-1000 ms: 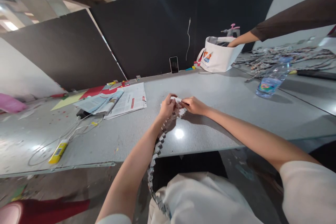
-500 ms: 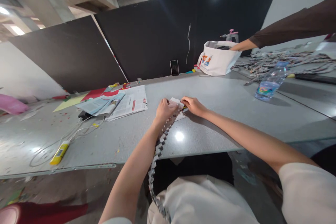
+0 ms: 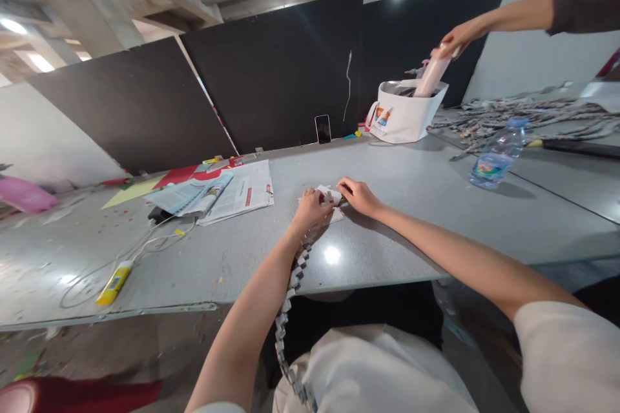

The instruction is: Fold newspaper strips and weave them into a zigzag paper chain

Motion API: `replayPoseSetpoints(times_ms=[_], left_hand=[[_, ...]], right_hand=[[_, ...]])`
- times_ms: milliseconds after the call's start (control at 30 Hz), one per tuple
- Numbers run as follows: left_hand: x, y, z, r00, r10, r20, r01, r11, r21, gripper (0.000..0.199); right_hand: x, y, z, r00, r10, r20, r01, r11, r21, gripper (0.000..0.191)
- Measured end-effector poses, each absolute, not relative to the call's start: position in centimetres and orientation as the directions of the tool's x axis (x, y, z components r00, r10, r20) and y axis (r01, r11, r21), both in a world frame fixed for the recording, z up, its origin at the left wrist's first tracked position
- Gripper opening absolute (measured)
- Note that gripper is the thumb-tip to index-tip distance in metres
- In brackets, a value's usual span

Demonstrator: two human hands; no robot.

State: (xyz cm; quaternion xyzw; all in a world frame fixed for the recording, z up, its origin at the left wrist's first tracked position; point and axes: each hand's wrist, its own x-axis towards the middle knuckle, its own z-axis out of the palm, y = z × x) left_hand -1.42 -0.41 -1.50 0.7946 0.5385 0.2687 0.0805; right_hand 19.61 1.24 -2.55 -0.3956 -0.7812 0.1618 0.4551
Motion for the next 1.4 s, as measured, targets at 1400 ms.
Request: replayPoseSetpoints(times_ms=[1400], left_hand=[[-2.0, 1.1, -0.6, 0.249, 0.952, 0.177, -0.189, -0.132, 0.973, 0.076]], right_hand=[[18.1, -1.5, -1.3, -0.357, 0.590, 0.724, 0.266, 0.808, -0.526, 0.026]])
